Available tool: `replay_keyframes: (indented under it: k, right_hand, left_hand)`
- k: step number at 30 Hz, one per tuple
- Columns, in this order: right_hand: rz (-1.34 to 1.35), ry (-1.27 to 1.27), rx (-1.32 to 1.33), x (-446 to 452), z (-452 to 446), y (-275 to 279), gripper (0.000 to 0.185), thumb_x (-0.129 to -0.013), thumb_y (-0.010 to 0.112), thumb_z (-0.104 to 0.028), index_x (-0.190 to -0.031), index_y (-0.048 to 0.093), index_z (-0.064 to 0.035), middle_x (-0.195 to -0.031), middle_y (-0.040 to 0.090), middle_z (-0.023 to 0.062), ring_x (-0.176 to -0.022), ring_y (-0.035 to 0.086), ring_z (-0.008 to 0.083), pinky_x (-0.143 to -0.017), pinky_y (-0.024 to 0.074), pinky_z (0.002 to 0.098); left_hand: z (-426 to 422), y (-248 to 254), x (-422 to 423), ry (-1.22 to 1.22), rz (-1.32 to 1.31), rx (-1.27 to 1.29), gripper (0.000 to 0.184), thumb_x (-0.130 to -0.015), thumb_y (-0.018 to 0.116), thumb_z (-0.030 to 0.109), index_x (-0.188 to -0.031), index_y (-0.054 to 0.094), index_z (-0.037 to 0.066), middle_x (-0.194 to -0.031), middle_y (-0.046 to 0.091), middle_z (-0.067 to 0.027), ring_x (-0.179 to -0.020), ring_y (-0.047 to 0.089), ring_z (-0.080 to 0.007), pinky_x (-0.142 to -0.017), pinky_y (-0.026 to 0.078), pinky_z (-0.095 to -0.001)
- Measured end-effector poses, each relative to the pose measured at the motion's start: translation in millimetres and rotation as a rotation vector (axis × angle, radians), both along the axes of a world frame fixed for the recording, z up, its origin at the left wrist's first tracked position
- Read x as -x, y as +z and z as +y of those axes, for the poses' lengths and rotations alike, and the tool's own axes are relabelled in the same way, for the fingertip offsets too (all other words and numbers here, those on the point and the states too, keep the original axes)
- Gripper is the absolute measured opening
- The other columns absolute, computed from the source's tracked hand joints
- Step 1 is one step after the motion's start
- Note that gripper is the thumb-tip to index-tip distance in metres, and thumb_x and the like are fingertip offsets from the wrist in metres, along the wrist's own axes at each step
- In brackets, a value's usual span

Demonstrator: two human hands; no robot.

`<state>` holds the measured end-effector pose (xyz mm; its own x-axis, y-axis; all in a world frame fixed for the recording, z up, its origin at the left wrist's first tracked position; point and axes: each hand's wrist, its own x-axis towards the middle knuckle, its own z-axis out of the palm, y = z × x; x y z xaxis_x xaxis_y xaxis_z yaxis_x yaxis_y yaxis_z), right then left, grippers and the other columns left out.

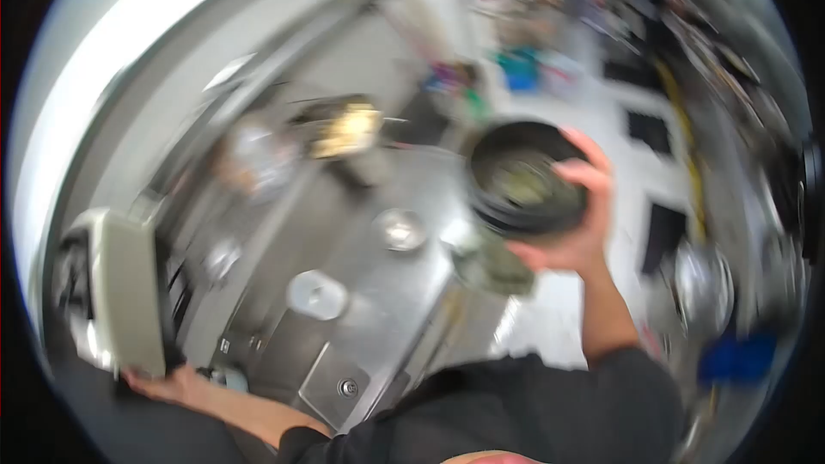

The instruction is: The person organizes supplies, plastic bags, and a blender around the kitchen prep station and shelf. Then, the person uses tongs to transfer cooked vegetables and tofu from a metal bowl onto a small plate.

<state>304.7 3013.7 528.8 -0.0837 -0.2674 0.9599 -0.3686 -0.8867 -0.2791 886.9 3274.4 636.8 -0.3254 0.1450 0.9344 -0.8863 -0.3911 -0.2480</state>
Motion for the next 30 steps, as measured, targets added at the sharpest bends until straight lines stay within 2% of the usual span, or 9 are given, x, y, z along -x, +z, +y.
replay_keyframes:
  k: [5, 8, 9, 13, 17, 19, 23, 25, 30]
  right_hand:
    - [-0.071, -0.168, -0.081, 100.0, 42.2, -23.5, 0.086, -0.054, 0.097, -0.032, -0.124, 0.053, -0.0117, -0.147, 0.038, 0.0219, -0.136, 0.039, 0.0437, -0.11, 0.0393, 0.0495]
    - [-0.102, -0.331, -0.095, 147.1, 77.2, -38.9, 0.088, -0.052, 0.099, -0.03, -0.125, 0.053, -0.0099, -0.149, 0.037, 0.021, -0.135, 0.04, 0.0409, -0.107, 0.0414, 0.0471]
    - [-0.11, -0.393, -0.104, 159.1, 89.6, -42.1, 0.088, -0.052, 0.099, -0.03, -0.125, 0.053, -0.0099, -0.149, 0.037, 0.021, -0.135, 0.04, 0.0409, -0.107, 0.0414, 0.0471]
    - [-0.119, -0.693, -0.167, 197.6, 142.6, -55.9, 0.083, -0.053, 0.098, -0.028, -0.12, 0.053, -0.0099, -0.148, 0.036, 0.0195, -0.135, 0.04, 0.0402, -0.106, 0.0423, 0.0456]
    - [-0.141, -0.976, -0.266, 230.2, 199.0, -60.3, 0.083, -0.053, 0.097, -0.026, -0.12, 0.052, -0.0099, -0.148, 0.036, 0.0193, -0.136, 0.04, 0.0398, -0.108, 0.0411, 0.0456]
    - [-0.154, -1.173, -0.279, 237.8, 223.3, -62.3, 0.077, -0.055, 0.095, -0.032, -0.117, 0.054, -0.0096, -0.145, 0.036, 0.0199, -0.134, 0.041, 0.0426, -0.108, 0.0411, 0.047]
    - [-0.163, -1.541, -0.329, 250.9, 271.1, -79.0, 0.076, -0.057, 0.096, -0.033, -0.115, 0.054, -0.0082, -0.145, 0.038, 0.0195, -0.136, 0.04, 0.042, -0.11, 0.0404, 0.0472]
    - [-0.209, -1.722, -0.409, 256.4, 297.0, -91.9, 0.078, -0.055, 0.098, -0.031, -0.114, 0.051, -0.0084, -0.146, 0.037, 0.0212, -0.137, 0.039, 0.0425, -0.112, 0.0389, 0.051]
    - [-0.493, -2.158, -0.414, 276.1, 358.9, -130.4, 0.075, -0.057, 0.098, -0.032, -0.11, 0.053, -0.0063, -0.144, 0.038, 0.0214, -0.132, 0.045, 0.0406, -0.105, 0.0455, 0.0472]
  left_hand:
    - [-152.3, 29.8, 166.8, -2.067, 0.943, 0.201, 0.024, -0.089, 0.076, 0.032, -0.097, 0.071, 0.01, -0.095, 0.073, -0.0102, -0.092, 0.069, -0.0295, -0.085, 0.055, -0.0532]
    - [-232.8, 2.2, 226.4, -2.116, 1.205, 0.299, 0.04, -0.076, 0.087, 0.035, -0.11, 0.073, 0.02, -0.12, 0.068, -0.0102, -0.122, 0.058, -0.0269, -0.1, 0.048, -0.0511]
    - [-293.9, -44.4, 171.0, -1.842, 0.651, -0.139, 0.106, -0.058, 0.099, 0.008, -0.147, 0.042, 0.013, -0.137, 0.052, -0.0097, -0.122, 0.056, -0.0249, -0.093, 0.055, -0.0478]
    - [-423.3, -121.7, 304.8, -3.446, 0.968, -0.895, 0.052, -0.089, 0.07, 0.035, -0.124, 0.064, -0.002, -0.138, 0.06, -0.0226, -0.131, 0.052, -0.0426, -0.113, 0.034, -0.0629]
    - [-408.6, -151.8, 530.6, -2.61, 1.951, -0.557, 0.057, -0.089, 0.066, 0.041, -0.127, 0.064, -0.001, -0.138, 0.062, -0.0194, -0.132, 0.054, -0.0392, -0.114, 0.034, -0.0603]
    - [-450.4, -204.3, 568.7, -3.856, 1.622, -1.364, 0.06, -0.09, 0.065, 0.044, -0.129, 0.064, -0.001, -0.139, 0.062, -0.019, -0.132, 0.054, -0.039, -0.115, 0.035, -0.0589]
    - [-477.5, -279.3, 681.7, -4.046, 1.209, -1.913, 0.058, -0.094, 0.061, 0.044, -0.132, 0.062, 0.0, -0.139, 0.062, -0.0176, -0.132, 0.055, -0.0372, -0.118, 0.033, -0.0574]
    - [-495.9, -316.8, 731.7, -3.336, 2.281, -1.845, 0.043, -0.086, 0.071, 0.035, -0.115, 0.068, 0.002, -0.118, 0.071, -0.0133, -0.11, 0.067, -0.029, -0.095, 0.053, -0.0519]
    - [-471.2, -350.0, 835.6, -2.989, 2.31, -2.282, 0.044, -0.087, 0.07, 0.036, -0.117, 0.068, 0.003, -0.121, 0.07, -0.0127, -0.112, 0.066, -0.0281, -0.096, 0.052, -0.0513]
